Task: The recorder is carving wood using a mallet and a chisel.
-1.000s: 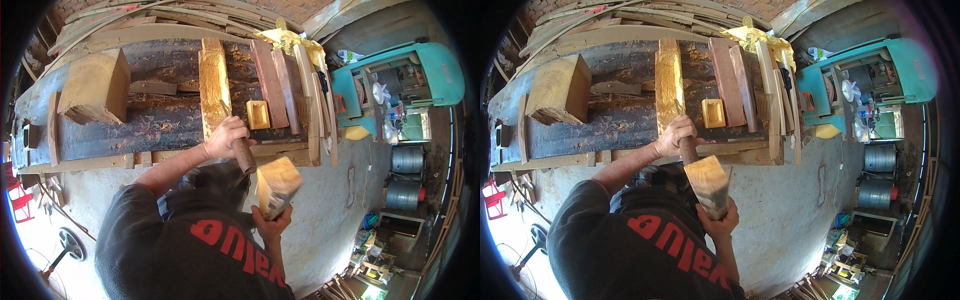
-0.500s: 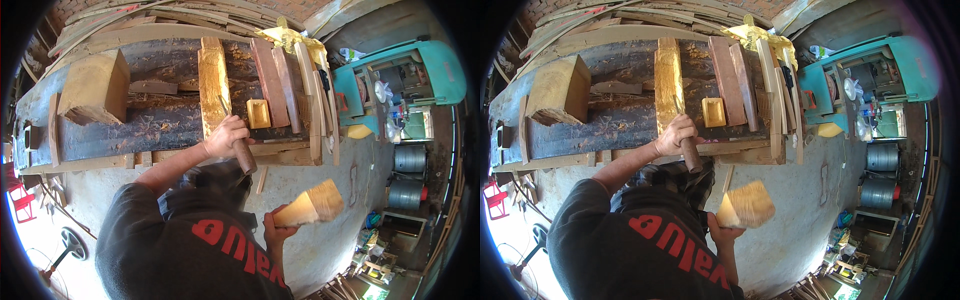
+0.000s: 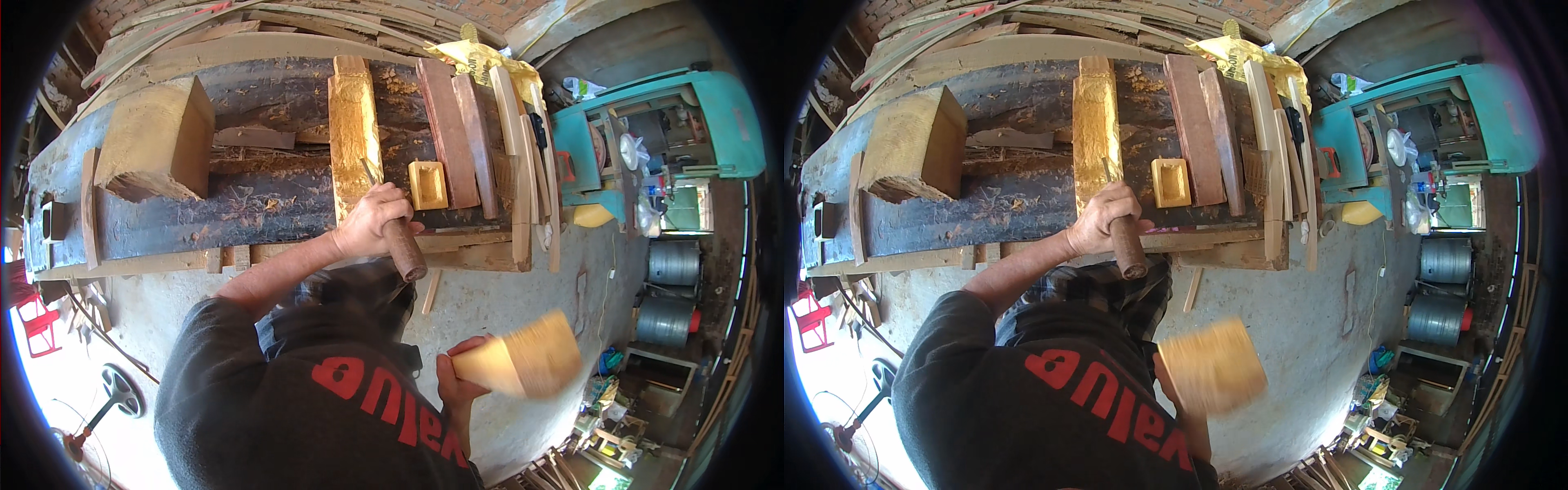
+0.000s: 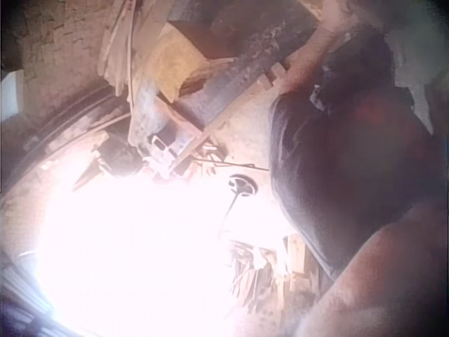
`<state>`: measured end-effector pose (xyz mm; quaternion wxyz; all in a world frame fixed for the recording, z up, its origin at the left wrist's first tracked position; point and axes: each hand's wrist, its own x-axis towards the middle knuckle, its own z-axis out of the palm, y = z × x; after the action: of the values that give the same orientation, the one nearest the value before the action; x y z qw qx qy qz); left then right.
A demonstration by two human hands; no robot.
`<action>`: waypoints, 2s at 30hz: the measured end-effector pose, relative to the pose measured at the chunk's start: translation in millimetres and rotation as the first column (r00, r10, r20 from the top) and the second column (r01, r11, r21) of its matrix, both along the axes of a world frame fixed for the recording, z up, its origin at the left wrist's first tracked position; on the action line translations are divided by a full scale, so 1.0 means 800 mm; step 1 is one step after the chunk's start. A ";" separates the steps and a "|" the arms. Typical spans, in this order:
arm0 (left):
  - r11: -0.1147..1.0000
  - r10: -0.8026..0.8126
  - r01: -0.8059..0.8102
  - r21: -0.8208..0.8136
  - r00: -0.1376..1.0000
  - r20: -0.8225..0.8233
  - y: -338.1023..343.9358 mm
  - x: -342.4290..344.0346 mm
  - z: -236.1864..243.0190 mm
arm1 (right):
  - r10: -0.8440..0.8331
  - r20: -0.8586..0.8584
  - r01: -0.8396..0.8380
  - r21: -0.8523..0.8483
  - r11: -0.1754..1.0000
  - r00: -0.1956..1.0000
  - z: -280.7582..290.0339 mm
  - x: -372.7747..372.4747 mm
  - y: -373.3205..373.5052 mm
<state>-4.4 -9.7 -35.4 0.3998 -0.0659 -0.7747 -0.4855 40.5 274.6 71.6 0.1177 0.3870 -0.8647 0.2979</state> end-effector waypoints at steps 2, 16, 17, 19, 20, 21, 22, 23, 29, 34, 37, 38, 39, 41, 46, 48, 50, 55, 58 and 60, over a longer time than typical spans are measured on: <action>0.999 -0.046 0.047 -0.023 0.998 0.048 0.001 -0.002 -0.002 | -0.035 0.385 0.173 -0.332 0.927 0.922 -0.008 0.012 -0.016; 0.998 -0.042 0.044 -0.035 0.998 0.045 -0.006 -0.001 -0.002 | 0.099 0.415 0.038 -0.309 0.950 0.905 0.032 0.003 -0.023; 0.998 -0.046 0.048 -0.049 0.998 0.053 -0.007 0.001 -0.001 | 0.101 0.418 0.036 -0.308 0.951 0.903 0.032 -0.001 -0.019; 0.998 -0.041 0.044 -0.044 0.997 0.067 -0.007 0.001 -0.001 | 0.193 0.328 -0.179 -0.071 0.981 0.925 0.026 -0.015 -0.007; 0.997 -0.070 0.073 -0.035 0.996 0.060 -0.002 -0.008 0.008 | 0.145 0.164 -0.163 0.099 0.982 0.976 -0.021 -0.009 0.018; 0.997 -0.066 0.068 -0.042 0.996 0.062 -0.002 -0.007 0.007 | 0.154 0.016 -0.153 0.251 0.956 0.988 -0.050 -0.006 0.004; 0.997 -0.062 0.065 -0.036 0.995 0.082 -0.001 -0.006 0.006 | -0.031 0.332 0.023 0.028 0.999 0.943 -0.065 -0.006 -0.002; 0.998 -0.053 0.056 -0.023 0.993 0.105 -0.002 -0.005 0.001 | -0.125 0.642 0.257 -0.116 0.959 0.756 -0.050 -0.013 -0.039; 0.996 -0.058 0.062 -0.058 0.995 0.076 -0.001 0.001 -0.014 | 0.123 0.357 -0.050 -0.207 0.977 0.926 -0.040 -0.014 0.012; 0.989 -0.076 0.087 -0.120 0.993 0.091 0.006 0.002 -0.026 | -0.122 0.370 0.172 -0.105 0.979 0.921 -0.075 -0.007 -0.018; 0.975 -0.071 0.093 -0.200 0.991 0.112 0.007 0.004 -0.034 | -0.107 0.675 0.414 -0.313 0.855 0.730 -0.065 -0.004 -0.006; 0.979 -0.079 0.102 -0.179 0.988 0.130 0.007 0.007 -0.030 | -0.040 0.468 0.180 -0.259 0.949 0.883 -0.069 -0.009 0.019; 0.981 -0.088 0.111 -0.161 0.986 0.144 0.006 0.006 -0.027 | 0.077 0.240 -0.044 -0.141 0.989 0.968 -0.060 -0.014 0.020; 0.983 -0.092 0.112 -0.148 0.986 0.137 0.007 0.003 -0.026 | 0.117 0.559 0.052 -0.277 0.959 0.821 -0.058 -0.002 0.003; 0.976 -0.060 0.089 -0.200 0.987 0.146 0.003 -0.004 -0.030 | -0.170 0.570 0.297 -0.137 0.945 0.804 -0.102 -0.004 -0.003; 0.991 -0.033 0.048 -0.124 0.992 0.123 0.000 -0.006 -0.027 | -0.059 0.465 0.249 -0.359 0.900 0.884 -0.097 0.000 -0.001; 0.989 -0.047 0.063 -0.136 0.992 0.116 0.002 -0.003 -0.023 | -0.025 0.516 0.278 -0.419 0.864 0.856 -0.105 0.008 0.018; 0.991 -0.087 0.097 -0.087 0.989 0.115 0.004 -0.003 -0.014 | -0.032 0.619 0.325 -0.366 0.872 0.785 -0.066 0.009 0.001; 0.992 -0.086 0.097 -0.077 0.987 0.133 -0.001 -0.009 -0.006 | 0.000 0.590 0.252 -0.344 0.904 0.807 -0.042 0.007 -0.010; 0.994 -0.085 0.095 -0.058 0.983 0.161 -0.001 -0.012 0.000 | 0.061 0.391 0.033 -0.230 0.973 0.919 -0.034 -0.004 0.005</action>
<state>-14.1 -10.8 -35.5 0.3124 -0.0750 -0.8156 -0.4812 37.0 278.5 44.7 -0.0170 0.3090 -0.8270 0.4694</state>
